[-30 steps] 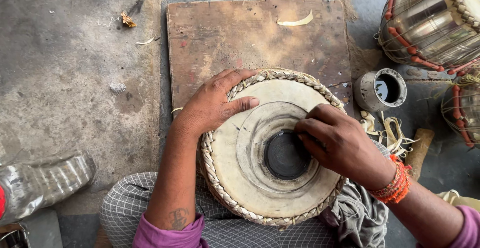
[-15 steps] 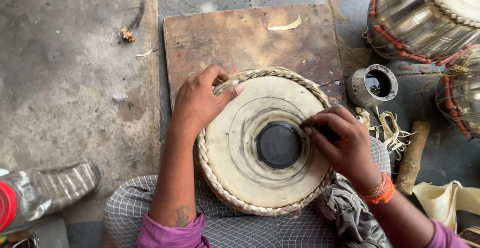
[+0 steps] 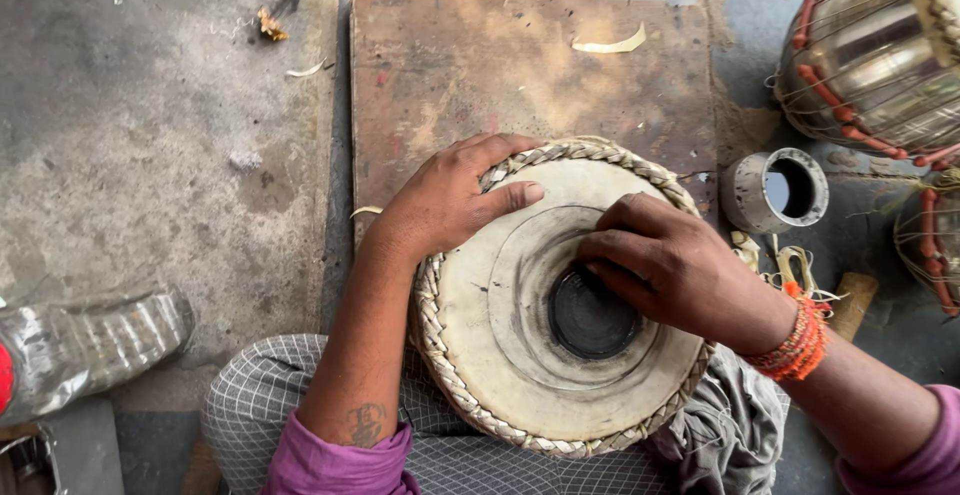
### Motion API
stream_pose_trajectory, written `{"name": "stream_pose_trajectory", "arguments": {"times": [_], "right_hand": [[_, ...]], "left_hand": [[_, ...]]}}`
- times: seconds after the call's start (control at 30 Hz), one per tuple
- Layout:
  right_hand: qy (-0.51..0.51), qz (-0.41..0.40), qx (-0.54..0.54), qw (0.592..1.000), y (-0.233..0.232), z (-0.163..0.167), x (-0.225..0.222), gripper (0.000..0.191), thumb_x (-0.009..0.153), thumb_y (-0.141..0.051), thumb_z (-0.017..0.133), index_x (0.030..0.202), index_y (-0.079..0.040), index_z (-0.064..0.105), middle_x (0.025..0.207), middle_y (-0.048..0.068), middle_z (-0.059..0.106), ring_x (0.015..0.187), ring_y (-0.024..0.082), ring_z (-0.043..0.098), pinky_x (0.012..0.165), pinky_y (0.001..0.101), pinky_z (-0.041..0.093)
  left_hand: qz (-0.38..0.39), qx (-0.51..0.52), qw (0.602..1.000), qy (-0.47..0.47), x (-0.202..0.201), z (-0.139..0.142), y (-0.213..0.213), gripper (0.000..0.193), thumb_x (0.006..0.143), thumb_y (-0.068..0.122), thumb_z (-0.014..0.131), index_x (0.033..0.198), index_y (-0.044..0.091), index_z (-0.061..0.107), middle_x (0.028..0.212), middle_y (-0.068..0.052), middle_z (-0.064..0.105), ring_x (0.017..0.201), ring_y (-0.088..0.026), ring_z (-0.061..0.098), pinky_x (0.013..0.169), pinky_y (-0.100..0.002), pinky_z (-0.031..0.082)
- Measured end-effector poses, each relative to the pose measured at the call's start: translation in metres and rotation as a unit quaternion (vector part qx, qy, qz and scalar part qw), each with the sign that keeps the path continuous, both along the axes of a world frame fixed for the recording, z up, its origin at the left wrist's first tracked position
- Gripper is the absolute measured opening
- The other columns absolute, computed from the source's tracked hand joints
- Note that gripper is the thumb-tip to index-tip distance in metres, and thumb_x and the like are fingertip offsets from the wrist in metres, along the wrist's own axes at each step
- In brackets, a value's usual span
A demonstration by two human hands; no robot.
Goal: The person sits on the floor with a tabla drum head in their lap and applies black paste to its central area, rubbing it in with a small stone in circular motions. They occasionally dip the stone in a small cup of water and wipe the drum head with a cloth.
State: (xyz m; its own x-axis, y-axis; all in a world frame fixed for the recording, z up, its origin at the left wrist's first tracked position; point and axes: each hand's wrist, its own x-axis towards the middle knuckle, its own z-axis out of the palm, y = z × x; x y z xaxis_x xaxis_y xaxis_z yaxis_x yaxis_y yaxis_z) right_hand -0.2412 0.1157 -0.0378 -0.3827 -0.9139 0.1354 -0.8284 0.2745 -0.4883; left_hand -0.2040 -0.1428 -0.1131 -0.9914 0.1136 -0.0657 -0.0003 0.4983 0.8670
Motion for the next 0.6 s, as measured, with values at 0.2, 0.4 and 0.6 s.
{"name": "stream_pose_trajectory", "arguments": {"times": [0.2, 0.4, 0.6], "right_hand": [[0.003, -0.063, 0.032, 0.998, 0.008, 0.002, 0.009, 0.025, 0.079, -0.012, 0.076, 0.103, -0.008, 0.073, 0.093, 0.010, 0.064, 0.081, 0.029, 0.067, 0.070, 0.0405, 0.055], [-0.006, -0.179, 0.051, 0.982, 0.035, -0.004, 0.033, 0.020, 0.081, -0.014, 0.077, 0.100, -0.011, 0.074, 0.090, 0.007, 0.065, 0.074, 0.025, 0.068, 0.063, 0.0381, 0.055], [0.005, -0.321, -0.107, 0.941, 0.039, -0.018, 0.098, 0.014, 0.085, -0.011, 0.077, 0.099, -0.009, 0.074, 0.095, 0.006, 0.068, 0.080, 0.020, 0.070, 0.067, 0.0313, 0.055]], "left_hand": [[-0.021, -0.005, 1.000, 0.009, 0.000, -0.005, -0.003, 0.065, 0.087, 0.060, 0.067, 0.142, 0.025, 0.061, 0.149, -0.014, 0.058, 0.147, -0.035, 0.042, 0.115, -0.047, 0.038], [0.006, -0.009, 0.996, -0.087, -0.002, -0.002, -0.004, 0.069, 0.079, 0.064, 0.067, 0.139, 0.032, 0.061, 0.151, -0.008, 0.055, 0.140, -0.031, 0.052, 0.112, -0.046, 0.044], [0.046, -0.076, 0.996, -0.023, 0.003, 0.009, -0.001, 0.067, 0.084, 0.064, 0.069, 0.136, 0.022, 0.065, 0.153, -0.011, 0.052, 0.140, -0.032, 0.052, 0.112, -0.046, 0.044]]}}
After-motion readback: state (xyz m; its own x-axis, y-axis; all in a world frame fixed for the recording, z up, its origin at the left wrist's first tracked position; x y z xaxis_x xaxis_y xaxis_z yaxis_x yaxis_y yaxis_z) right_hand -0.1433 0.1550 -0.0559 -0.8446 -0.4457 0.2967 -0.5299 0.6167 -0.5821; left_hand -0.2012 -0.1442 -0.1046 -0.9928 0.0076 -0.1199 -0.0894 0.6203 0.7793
